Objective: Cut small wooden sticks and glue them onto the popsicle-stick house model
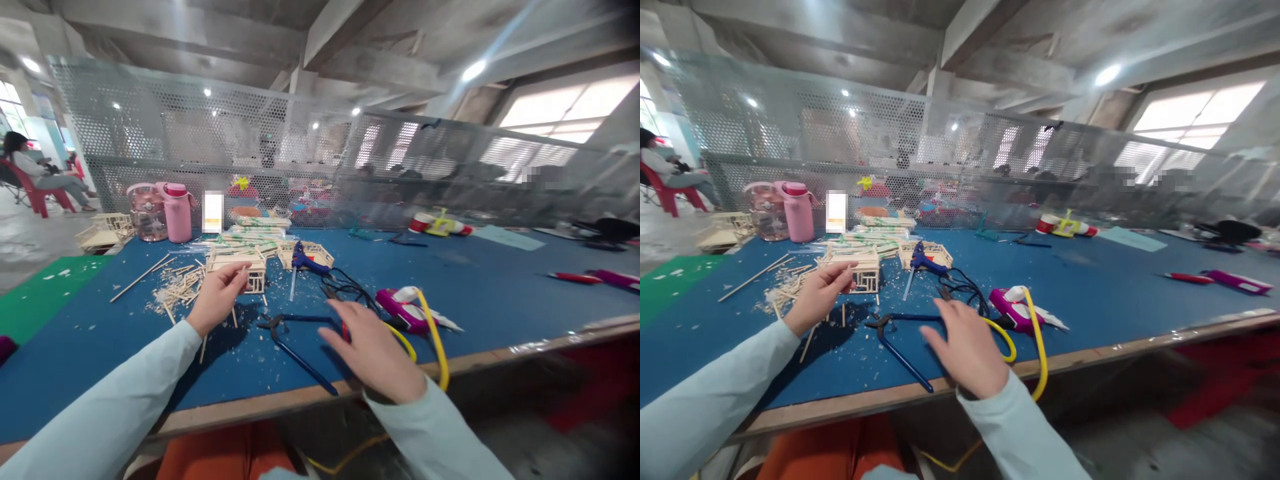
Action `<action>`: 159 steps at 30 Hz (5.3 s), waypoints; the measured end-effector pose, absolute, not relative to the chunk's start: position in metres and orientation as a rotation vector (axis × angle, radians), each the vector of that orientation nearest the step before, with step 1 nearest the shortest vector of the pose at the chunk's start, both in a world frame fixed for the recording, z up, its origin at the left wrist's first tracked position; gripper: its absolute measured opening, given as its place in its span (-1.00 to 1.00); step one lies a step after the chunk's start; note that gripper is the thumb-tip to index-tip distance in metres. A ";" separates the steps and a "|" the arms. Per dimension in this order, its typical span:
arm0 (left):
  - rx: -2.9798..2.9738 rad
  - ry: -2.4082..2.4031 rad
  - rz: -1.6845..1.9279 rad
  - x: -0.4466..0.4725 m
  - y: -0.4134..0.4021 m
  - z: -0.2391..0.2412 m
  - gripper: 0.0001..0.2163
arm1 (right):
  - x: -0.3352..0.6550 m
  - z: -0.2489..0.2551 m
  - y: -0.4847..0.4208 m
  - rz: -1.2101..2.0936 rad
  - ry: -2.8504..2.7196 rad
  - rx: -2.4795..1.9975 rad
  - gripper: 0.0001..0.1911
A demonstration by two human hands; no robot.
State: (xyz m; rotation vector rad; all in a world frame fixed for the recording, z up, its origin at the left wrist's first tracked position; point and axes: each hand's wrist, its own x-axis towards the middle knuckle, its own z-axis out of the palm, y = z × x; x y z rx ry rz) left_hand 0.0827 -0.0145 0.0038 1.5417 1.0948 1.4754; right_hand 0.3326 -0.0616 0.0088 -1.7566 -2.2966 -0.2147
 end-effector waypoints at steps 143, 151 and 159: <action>2.122 1.687 0.892 0.053 0.016 -0.020 -0.74 | 0.202 -0.008 0.037 -0.240 -2.519 -1.227 -0.67; 2.016 1.760 0.947 0.056 0.019 -0.024 -0.74 | 0.202 -0.010 0.037 -0.234 -2.529 -1.226 -0.68; 1.999 1.865 0.891 0.059 0.018 -0.022 -0.74 | 0.201 -0.010 0.037 -0.268 -2.530 -1.232 -0.67</action>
